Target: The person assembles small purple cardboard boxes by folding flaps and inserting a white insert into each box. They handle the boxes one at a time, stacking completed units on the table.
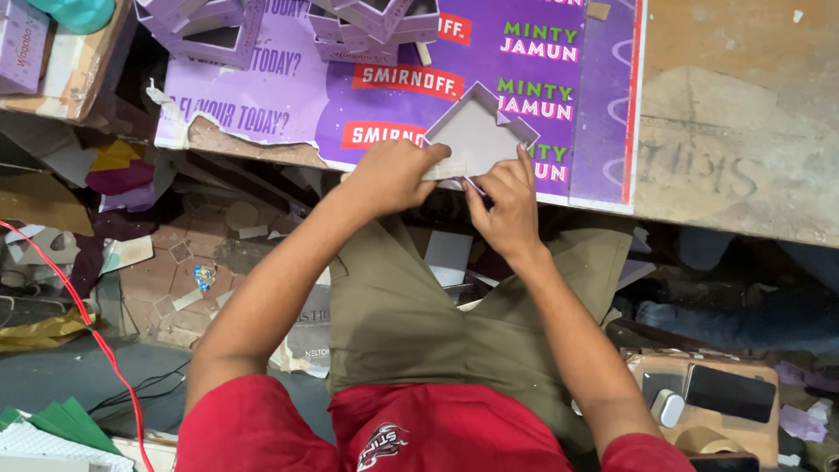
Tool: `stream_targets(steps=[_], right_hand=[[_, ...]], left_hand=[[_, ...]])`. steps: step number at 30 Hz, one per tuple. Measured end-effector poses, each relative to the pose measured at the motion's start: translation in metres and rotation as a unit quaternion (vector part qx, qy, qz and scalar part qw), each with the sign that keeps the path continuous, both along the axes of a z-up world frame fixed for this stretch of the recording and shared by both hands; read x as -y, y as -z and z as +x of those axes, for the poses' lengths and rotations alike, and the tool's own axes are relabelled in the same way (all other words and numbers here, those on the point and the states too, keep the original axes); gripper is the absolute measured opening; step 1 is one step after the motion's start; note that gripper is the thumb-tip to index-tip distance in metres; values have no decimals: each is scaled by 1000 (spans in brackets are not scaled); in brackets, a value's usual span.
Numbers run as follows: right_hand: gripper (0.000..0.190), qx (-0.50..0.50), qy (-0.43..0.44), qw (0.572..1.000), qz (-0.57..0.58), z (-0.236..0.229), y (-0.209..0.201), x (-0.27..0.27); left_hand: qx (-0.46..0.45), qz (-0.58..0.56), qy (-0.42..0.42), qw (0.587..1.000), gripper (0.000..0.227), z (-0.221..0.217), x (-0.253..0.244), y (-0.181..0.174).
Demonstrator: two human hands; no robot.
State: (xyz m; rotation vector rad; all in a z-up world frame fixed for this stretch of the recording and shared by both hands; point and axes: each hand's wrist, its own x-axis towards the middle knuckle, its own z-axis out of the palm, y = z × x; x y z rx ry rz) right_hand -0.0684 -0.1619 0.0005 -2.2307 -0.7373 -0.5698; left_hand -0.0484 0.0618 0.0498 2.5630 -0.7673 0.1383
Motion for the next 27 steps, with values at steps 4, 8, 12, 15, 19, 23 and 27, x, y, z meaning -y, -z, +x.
stream_targets(steps=[4,8,12,15,19,23,27], right_hand=[[12,9,-1,1000,-4,-2,3,-3],[13,34,-12,999,-24,-10,1,-7],[31,119,-18,993,1,-28,0,0],[38,150,17,988,27,-36,8,14],[34,105,26,993,39,-41,37,24],[30,69,39,994,75,-52,59,20],[27,81,25,993,84,-58,67,15]], left_hand=[[-6,0,-40,999,27,-9,1,15],[35,-27,-52,998,28,-29,-6,23],[159,-133,-90,974,42,-67,-28,29],[208,-166,-216,939,43,-90,-52,31],[288,-165,-358,873,30,-85,-91,25],[368,-127,-375,841,32,-50,-139,-7],[374,-108,-387,836,29,4,-190,-46]])
